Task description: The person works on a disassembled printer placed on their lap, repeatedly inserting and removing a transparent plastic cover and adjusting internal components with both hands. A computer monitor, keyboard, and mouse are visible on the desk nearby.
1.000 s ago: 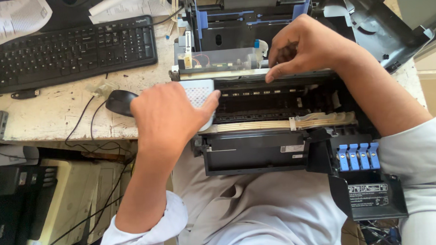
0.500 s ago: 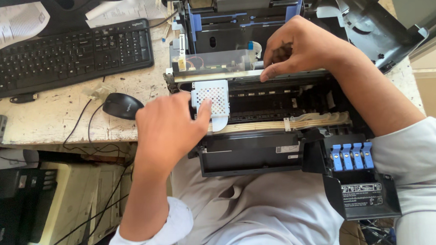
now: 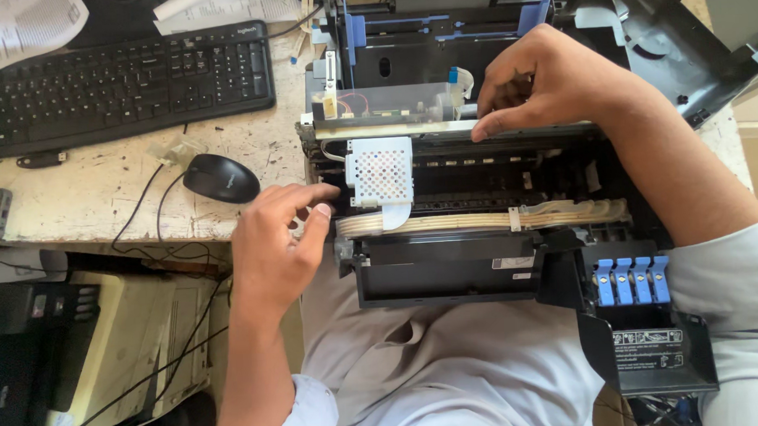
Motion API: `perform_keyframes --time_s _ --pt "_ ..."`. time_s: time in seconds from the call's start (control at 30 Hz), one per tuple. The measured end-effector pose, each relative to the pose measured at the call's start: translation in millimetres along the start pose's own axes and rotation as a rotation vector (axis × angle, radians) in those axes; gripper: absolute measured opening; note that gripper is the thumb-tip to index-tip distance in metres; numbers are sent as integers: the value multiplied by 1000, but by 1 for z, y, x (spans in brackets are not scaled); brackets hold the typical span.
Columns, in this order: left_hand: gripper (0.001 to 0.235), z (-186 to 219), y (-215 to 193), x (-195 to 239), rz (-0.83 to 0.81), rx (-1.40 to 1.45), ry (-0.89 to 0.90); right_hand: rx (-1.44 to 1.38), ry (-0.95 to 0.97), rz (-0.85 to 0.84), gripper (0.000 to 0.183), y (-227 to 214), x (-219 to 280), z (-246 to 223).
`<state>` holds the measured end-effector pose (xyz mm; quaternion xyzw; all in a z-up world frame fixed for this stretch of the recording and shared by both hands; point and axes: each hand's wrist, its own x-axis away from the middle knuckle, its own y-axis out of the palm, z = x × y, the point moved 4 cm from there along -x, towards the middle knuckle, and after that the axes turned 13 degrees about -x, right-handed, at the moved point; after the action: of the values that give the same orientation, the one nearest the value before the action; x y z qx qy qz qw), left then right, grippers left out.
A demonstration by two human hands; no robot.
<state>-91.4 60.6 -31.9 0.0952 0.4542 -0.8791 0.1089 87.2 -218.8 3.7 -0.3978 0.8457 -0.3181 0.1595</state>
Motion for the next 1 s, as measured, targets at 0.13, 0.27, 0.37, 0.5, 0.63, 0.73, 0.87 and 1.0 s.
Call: perform_keyframes --time_s 0.13,0.27,0.37,0.5,0.63,0.73,0.87,1.0 --pt "20 -5 5 0 30 87 16 -15 -18 -9 29 -1 0 0" --pt "16 0 -2 -5 85 38 21 -15 4 -12 29 -1 0 1" --pt "18 19 -12 -17 72 -33 310 -5 20 -8 29 -1 0 1" --pt "39 44 0 -45 -59 -247 779 -21 59 -7 29 2 1 2" --pt "37 57 12 -66 -130 -414 911 19 23 -7 30 0 -1 -3" --pt "33 50 15 -73 -263 -591 842 -31 55 4 29 1 2 2" --pt "24 38 -8 -67 -162 -505 804 -13 49 2 30 -1 0 2" --pt "25 28 -7 -58 -130 -464 796 -15 62 -2 30 1 1 2"
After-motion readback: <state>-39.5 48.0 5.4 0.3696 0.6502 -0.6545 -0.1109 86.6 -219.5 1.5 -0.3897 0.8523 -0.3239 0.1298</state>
